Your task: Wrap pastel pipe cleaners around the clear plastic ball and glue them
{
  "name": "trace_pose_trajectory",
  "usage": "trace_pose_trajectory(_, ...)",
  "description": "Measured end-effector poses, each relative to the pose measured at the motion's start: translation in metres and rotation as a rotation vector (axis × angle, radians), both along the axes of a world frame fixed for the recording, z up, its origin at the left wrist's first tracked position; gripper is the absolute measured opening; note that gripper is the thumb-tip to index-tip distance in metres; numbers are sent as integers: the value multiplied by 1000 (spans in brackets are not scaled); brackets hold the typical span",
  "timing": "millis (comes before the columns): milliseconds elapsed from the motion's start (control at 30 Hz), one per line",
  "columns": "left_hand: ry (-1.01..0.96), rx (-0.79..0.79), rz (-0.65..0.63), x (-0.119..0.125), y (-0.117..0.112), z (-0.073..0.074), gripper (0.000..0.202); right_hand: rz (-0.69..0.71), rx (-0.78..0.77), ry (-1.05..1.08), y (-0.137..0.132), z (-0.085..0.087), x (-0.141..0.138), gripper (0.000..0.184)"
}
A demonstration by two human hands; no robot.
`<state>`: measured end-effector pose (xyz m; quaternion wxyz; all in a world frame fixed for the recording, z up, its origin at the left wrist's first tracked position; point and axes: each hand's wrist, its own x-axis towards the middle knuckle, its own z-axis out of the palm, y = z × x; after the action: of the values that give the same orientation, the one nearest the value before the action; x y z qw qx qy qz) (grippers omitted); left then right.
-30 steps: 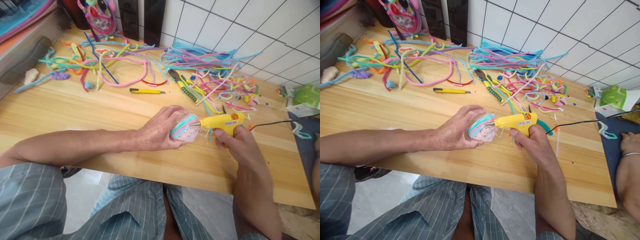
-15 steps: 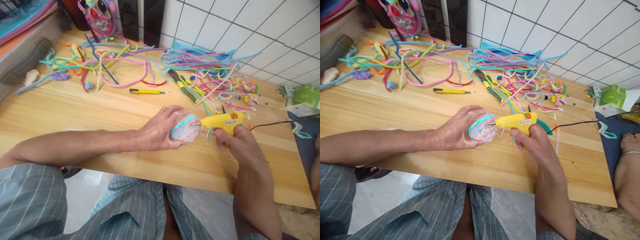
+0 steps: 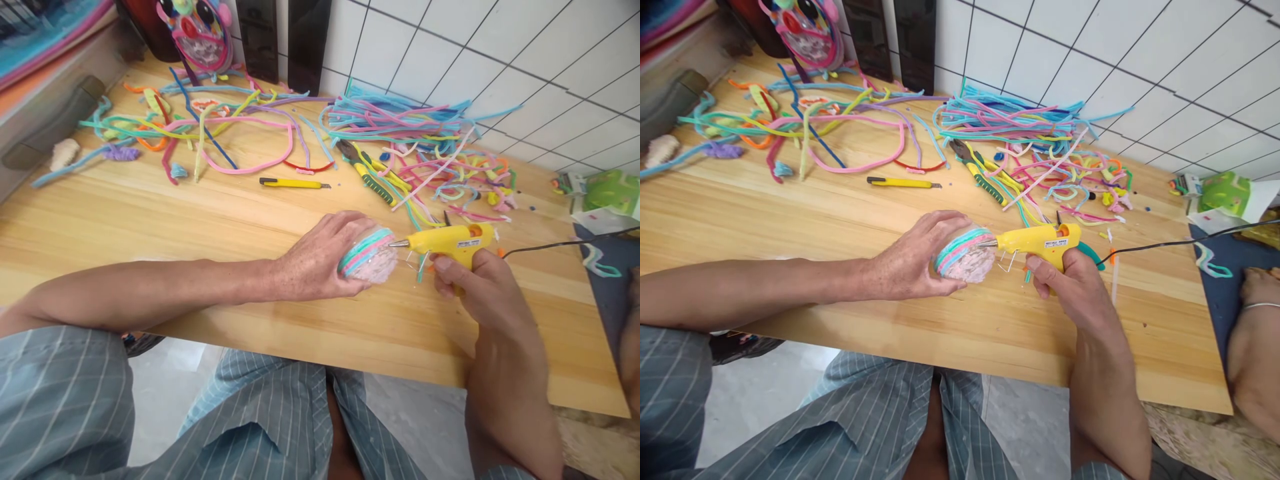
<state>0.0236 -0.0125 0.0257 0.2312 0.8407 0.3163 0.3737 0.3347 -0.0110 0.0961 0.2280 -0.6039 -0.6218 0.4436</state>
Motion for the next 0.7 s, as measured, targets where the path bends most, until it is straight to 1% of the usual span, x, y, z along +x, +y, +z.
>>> trace_pose_trajectory(133,12,-25,5,0,0,1,90,10,1,-53,0,3,-2,71)
trace_pose_trajectory(300,31,-42,15,0,-1,3,89,45,27,-92,1,-3,-3,73)
trace_pose_trajectory(400,33,-27,19,0,-1,2,89,42,25,-87,1,-4,-3,72)
trace_pose_trajectory(567,5,36,0,0,0,0,87,19,13,-6,0,-2,-2,69)
trace_pose_trajectory(700,11,-2,6,0,-1,1,90,44,7,-77,0,-3,0,71)
